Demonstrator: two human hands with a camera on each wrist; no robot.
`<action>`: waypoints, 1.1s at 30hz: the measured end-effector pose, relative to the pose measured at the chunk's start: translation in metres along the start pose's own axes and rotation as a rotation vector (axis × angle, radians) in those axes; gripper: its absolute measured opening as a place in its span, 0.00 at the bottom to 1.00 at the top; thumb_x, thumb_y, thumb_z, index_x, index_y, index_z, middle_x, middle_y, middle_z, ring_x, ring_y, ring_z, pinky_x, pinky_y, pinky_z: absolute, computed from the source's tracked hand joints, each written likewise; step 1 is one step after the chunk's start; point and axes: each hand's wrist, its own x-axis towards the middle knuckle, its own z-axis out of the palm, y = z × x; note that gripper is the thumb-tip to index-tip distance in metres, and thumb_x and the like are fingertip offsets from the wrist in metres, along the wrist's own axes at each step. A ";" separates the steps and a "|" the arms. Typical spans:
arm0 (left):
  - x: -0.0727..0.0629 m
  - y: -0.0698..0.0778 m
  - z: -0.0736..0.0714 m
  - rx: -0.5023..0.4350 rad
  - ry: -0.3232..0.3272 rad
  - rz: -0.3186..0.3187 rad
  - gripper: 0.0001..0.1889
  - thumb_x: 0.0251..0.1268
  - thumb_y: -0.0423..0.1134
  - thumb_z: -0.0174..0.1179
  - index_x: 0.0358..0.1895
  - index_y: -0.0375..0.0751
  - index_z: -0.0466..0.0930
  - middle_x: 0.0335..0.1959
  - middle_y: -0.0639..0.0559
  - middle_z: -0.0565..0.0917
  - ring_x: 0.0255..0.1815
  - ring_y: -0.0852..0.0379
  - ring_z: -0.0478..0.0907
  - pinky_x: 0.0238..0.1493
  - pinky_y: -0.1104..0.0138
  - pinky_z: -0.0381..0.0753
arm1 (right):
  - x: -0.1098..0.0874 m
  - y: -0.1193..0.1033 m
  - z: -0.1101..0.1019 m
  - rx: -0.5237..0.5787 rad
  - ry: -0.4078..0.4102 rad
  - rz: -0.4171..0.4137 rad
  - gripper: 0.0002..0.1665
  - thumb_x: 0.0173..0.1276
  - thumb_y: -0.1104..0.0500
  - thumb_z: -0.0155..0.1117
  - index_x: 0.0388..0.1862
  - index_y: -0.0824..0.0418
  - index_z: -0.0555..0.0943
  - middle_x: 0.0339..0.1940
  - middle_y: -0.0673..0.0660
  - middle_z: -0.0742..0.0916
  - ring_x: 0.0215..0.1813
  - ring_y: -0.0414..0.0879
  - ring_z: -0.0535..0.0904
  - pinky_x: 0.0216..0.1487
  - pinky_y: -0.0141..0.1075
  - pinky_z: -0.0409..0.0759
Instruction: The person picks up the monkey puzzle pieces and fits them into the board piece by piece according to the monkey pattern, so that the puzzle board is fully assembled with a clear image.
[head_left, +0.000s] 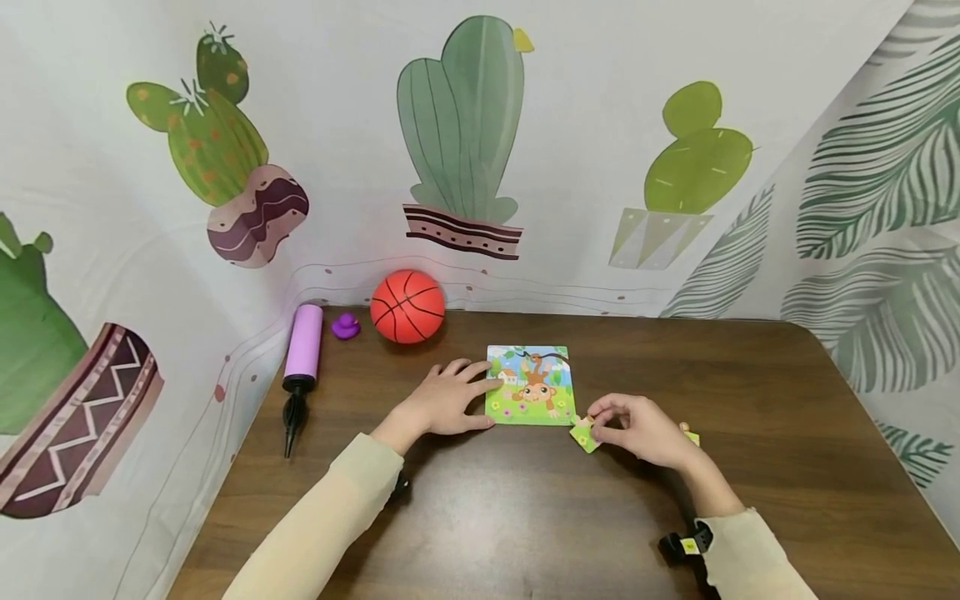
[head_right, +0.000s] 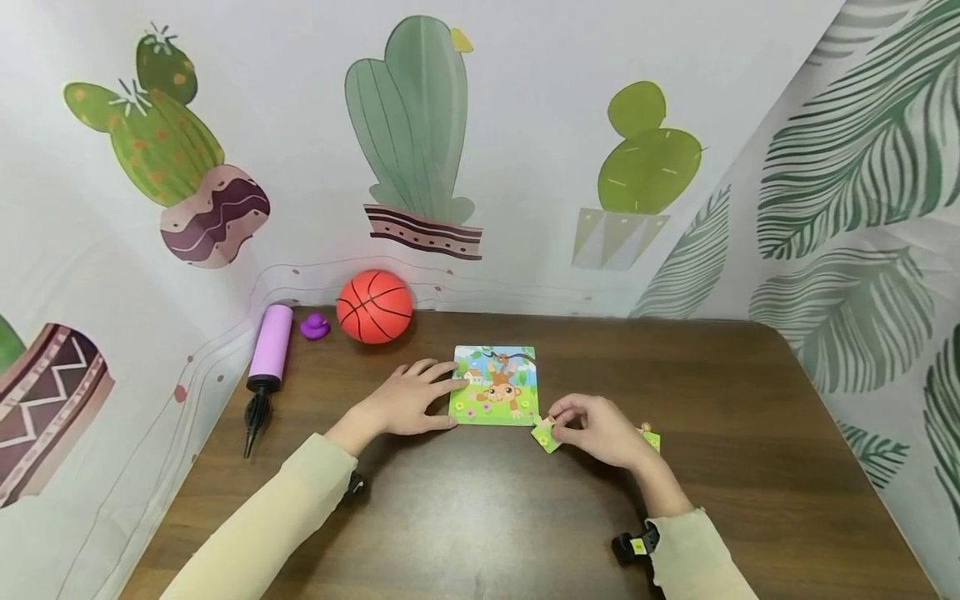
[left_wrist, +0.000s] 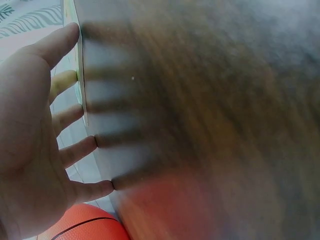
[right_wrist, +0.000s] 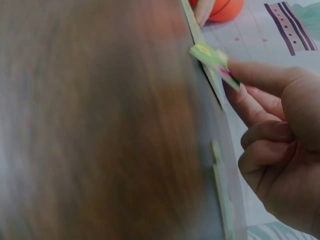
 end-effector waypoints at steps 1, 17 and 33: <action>0.000 0.000 0.000 0.002 -0.003 -0.002 0.37 0.72 0.69 0.55 0.81 0.65 0.63 0.83 0.55 0.57 0.81 0.45 0.53 0.70 0.33 0.59 | 0.001 0.000 0.002 -0.004 -0.004 -0.002 0.10 0.66 0.61 0.77 0.45 0.56 0.87 0.34 0.47 0.88 0.29 0.41 0.78 0.28 0.33 0.73; 0.000 0.000 -0.001 0.005 -0.013 -0.009 0.38 0.72 0.70 0.54 0.81 0.66 0.62 0.83 0.56 0.56 0.81 0.46 0.52 0.71 0.33 0.58 | 0.001 -0.006 -0.008 -0.053 -0.206 -0.057 0.28 0.58 0.58 0.83 0.57 0.62 0.84 0.39 0.51 0.87 0.32 0.46 0.74 0.33 0.31 0.70; 0.000 0.000 -0.001 0.011 -0.016 -0.008 0.38 0.72 0.70 0.54 0.81 0.67 0.62 0.84 0.57 0.56 0.81 0.47 0.53 0.71 0.34 0.58 | 0.004 -0.007 -0.008 -0.149 -0.239 -0.061 0.23 0.57 0.59 0.84 0.50 0.58 0.85 0.35 0.49 0.82 0.36 0.46 0.75 0.38 0.33 0.72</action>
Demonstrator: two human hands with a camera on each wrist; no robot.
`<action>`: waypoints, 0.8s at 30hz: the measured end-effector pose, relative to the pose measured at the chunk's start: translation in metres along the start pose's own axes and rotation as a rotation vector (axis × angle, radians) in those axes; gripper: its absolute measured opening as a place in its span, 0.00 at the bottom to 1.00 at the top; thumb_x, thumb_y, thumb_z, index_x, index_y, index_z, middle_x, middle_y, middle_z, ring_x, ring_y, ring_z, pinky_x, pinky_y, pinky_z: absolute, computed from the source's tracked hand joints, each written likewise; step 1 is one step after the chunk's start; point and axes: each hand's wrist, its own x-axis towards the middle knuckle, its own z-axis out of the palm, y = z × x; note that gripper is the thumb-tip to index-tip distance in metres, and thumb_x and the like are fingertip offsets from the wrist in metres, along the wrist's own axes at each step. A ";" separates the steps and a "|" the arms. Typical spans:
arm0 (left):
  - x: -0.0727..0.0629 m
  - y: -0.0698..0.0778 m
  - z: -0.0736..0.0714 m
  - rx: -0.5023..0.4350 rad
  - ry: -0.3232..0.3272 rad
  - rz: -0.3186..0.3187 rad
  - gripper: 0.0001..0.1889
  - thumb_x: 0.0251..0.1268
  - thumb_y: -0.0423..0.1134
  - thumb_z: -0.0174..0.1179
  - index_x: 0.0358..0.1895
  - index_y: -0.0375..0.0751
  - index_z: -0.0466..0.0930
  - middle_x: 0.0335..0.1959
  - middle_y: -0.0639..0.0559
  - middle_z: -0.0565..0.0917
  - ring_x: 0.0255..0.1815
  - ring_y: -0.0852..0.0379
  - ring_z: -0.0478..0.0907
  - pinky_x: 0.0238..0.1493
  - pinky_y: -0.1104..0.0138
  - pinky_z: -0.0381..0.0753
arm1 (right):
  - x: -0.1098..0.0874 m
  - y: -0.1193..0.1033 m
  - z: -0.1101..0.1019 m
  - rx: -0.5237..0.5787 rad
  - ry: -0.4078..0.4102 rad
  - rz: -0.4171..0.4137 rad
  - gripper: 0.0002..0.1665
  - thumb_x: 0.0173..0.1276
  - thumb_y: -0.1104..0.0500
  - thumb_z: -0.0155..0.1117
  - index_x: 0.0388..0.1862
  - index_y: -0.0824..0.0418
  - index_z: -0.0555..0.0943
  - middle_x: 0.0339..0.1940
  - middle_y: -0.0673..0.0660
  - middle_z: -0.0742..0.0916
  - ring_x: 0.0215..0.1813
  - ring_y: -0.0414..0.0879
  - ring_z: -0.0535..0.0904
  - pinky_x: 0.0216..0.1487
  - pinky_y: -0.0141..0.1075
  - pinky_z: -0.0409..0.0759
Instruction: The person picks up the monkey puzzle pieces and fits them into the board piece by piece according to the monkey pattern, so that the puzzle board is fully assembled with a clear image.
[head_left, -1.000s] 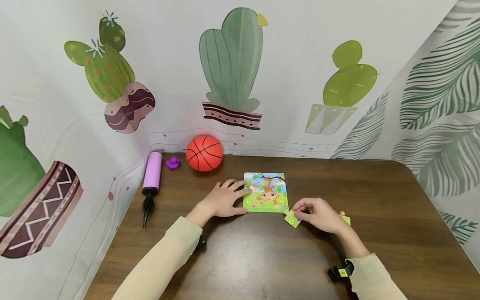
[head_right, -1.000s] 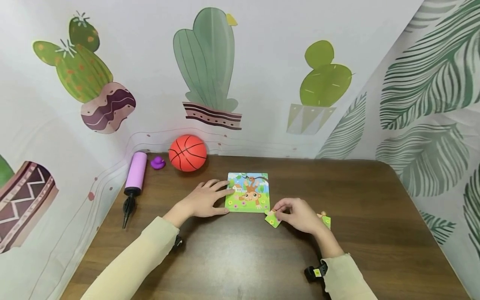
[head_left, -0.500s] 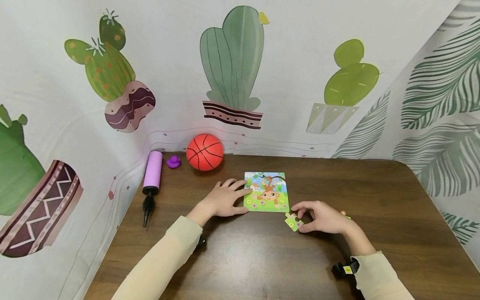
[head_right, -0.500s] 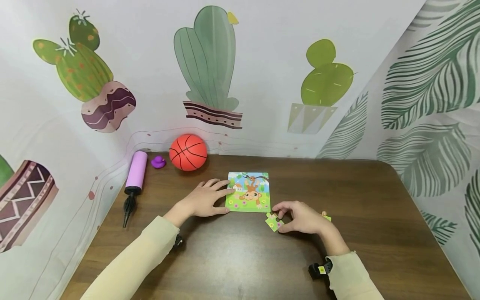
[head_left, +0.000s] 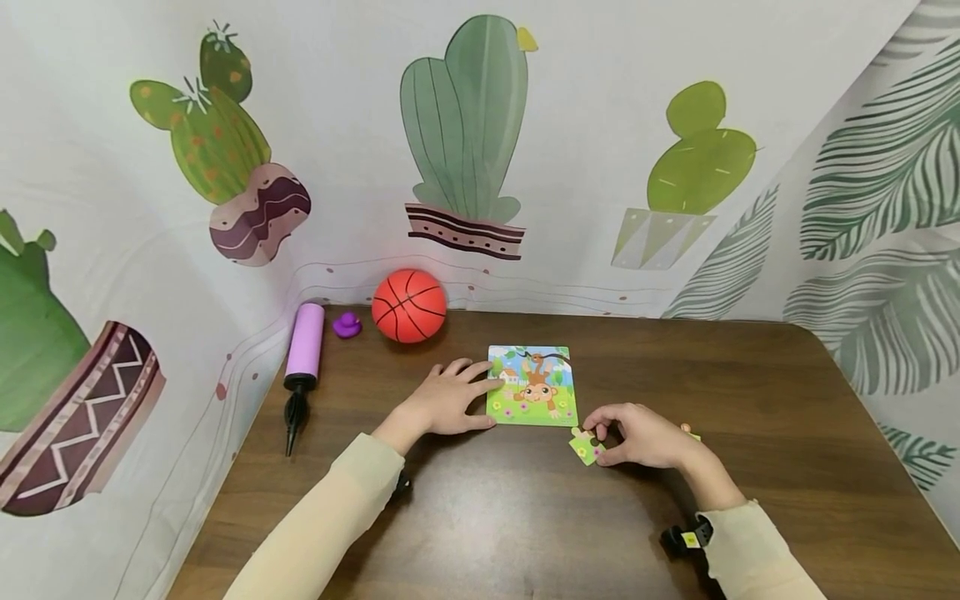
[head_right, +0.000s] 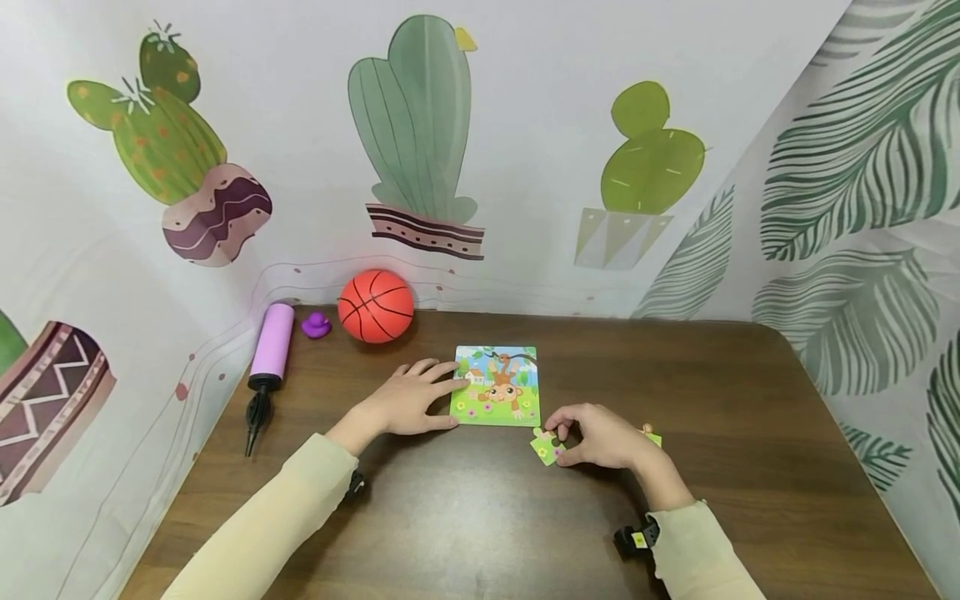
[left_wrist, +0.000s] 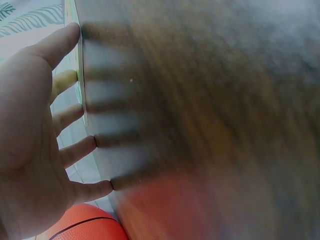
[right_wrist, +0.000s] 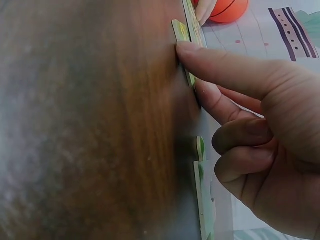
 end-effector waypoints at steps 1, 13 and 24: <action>0.000 0.000 0.000 0.000 0.001 0.001 0.38 0.72 0.70 0.54 0.81 0.67 0.62 0.84 0.57 0.56 0.81 0.46 0.53 0.71 0.34 0.58 | 0.000 0.000 0.000 -0.003 -0.001 0.003 0.22 0.57 0.59 0.84 0.49 0.58 0.85 0.35 0.49 0.82 0.36 0.46 0.75 0.38 0.33 0.72; 0.000 0.000 0.003 -0.002 0.019 0.004 0.37 0.71 0.69 0.55 0.81 0.66 0.64 0.83 0.56 0.57 0.81 0.46 0.54 0.70 0.33 0.59 | -0.001 0.002 0.002 -0.072 0.025 0.069 0.20 0.55 0.53 0.85 0.44 0.51 0.84 0.33 0.47 0.80 0.38 0.42 0.76 0.43 0.35 0.74; -0.001 0.001 0.002 -0.001 0.022 0.000 0.37 0.72 0.69 0.55 0.81 0.66 0.64 0.83 0.57 0.57 0.81 0.46 0.54 0.70 0.33 0.59 | -0.006 0.004 0.007 0.015 0.052 0.018 0.22 0.58 0.55 0.84 0.47 0.49 0.80 0.37 0.46 0.84 0.38 0.46 0.77 0.41 0.34 0.74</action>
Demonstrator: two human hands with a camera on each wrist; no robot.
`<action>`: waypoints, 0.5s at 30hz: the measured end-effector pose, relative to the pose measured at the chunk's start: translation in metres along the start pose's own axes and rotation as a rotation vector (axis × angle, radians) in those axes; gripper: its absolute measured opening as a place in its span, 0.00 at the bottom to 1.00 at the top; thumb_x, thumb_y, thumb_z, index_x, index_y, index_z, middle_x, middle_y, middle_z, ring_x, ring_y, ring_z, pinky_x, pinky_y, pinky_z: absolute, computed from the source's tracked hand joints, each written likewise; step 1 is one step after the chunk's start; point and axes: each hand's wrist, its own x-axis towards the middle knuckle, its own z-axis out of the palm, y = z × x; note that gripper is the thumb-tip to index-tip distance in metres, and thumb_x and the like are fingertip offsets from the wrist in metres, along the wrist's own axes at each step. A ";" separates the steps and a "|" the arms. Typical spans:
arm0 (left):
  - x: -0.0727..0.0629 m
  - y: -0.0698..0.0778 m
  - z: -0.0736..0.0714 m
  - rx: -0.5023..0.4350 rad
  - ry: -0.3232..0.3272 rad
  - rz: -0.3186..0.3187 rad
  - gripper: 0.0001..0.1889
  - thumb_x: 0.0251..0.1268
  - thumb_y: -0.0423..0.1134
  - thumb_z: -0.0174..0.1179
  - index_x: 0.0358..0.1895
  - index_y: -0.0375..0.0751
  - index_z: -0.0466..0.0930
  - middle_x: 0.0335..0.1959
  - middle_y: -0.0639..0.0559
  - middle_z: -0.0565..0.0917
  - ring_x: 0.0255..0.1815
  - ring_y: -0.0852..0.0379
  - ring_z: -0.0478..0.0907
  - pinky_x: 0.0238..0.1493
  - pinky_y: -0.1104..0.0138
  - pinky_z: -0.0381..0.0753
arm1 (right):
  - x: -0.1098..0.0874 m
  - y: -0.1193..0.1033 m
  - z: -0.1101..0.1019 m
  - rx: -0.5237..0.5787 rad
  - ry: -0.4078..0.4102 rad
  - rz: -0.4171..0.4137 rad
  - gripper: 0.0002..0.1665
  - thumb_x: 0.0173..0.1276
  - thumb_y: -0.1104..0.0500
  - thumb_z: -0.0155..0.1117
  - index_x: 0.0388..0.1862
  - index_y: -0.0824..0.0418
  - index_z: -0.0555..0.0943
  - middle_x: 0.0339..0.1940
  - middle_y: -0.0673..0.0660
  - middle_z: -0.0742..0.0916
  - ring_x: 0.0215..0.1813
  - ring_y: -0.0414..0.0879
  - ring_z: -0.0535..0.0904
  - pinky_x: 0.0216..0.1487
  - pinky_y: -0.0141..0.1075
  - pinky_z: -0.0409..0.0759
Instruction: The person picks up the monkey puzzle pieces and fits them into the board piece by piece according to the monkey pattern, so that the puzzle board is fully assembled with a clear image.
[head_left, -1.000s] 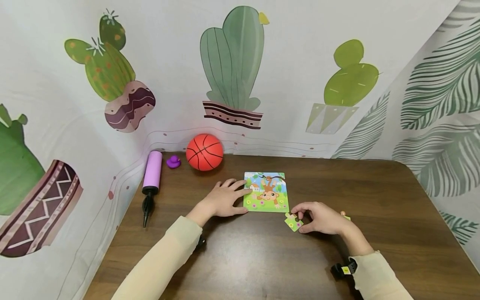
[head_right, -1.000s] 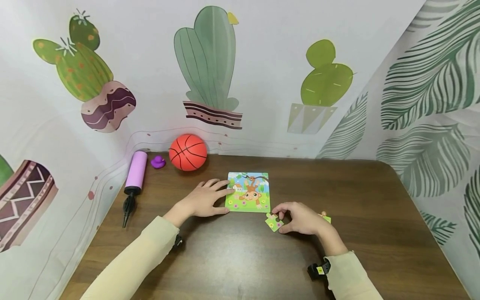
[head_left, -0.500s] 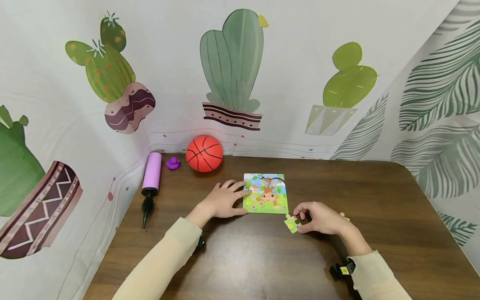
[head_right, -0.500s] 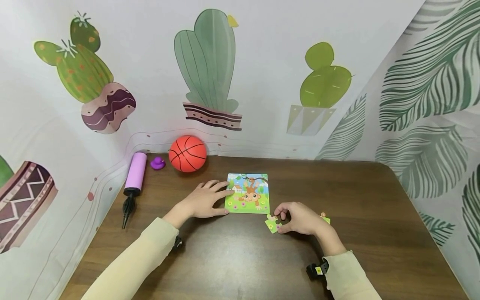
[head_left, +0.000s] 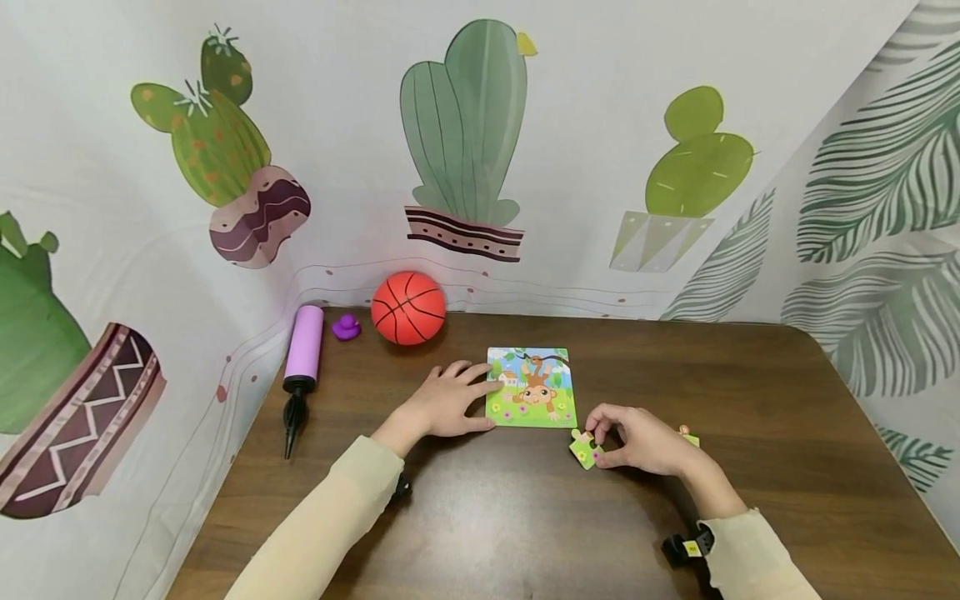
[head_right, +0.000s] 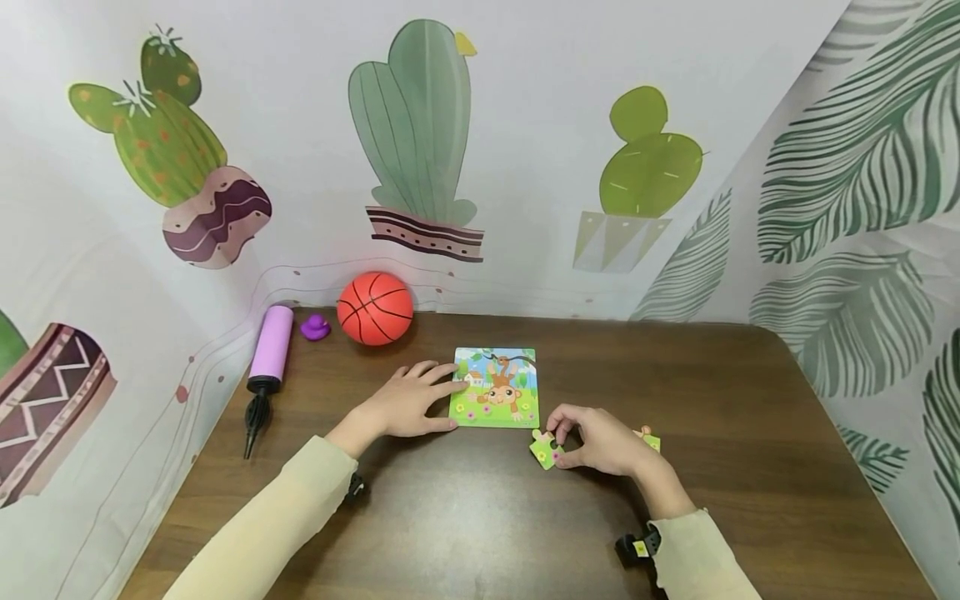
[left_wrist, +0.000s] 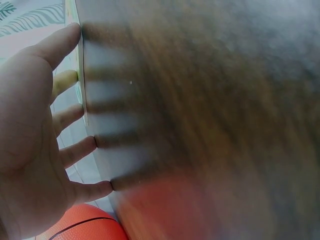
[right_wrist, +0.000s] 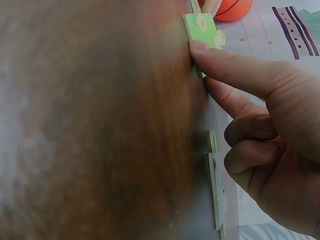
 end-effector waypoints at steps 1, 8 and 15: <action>0.000 0.000 0.000 0.000 0.000 0.000 0.37 0.72 0.69 0.55 0.81 0.66 0.64 0.83 0.56 0.57 0.81 0.46 0.54 0.70 0.33 0.59 | 0.000 0.001 0.000 0.006 0.000 -0.009 0.22 0.59 0.55 0.84 0.47 0.50 0.80 0.37 0.46 0.84 0.37 0.46 0.77 0.40 0.34 0.73; 0.000 0.000 0.000 -0.006 0.004 0.002 0.37 0.72 0.69 0.55 0.81 0.65 0.64 0.83 0.56 0.58 0.80 0.46 0.54 0.70 0.33 0.59 | -0.001 0.003 0.001 0.020 0.015 -0.021 0.23 0.59 0.55 0.84 0.49 0.51 0.80 0.35 0.46 0.85 0.34 0.45 0.77 0.38 0.33 0.74; 0.000 0.000 0.000 -0.009 0.004 0.003 0.37 0.72 0.68 0.56 0.81 0.66 0.64 0.83 0.56 0.57 0.81 0.46 0.54 0.70 0.33 0.58 | -0.001 0.005 0.002 0.013 0.026 -0.015 0.21 0.59 0.54 0.83 0.48 0.50 0.84 0.34 0.44 0.86 0.32 0.44 0.77 0.37 0.33 0.74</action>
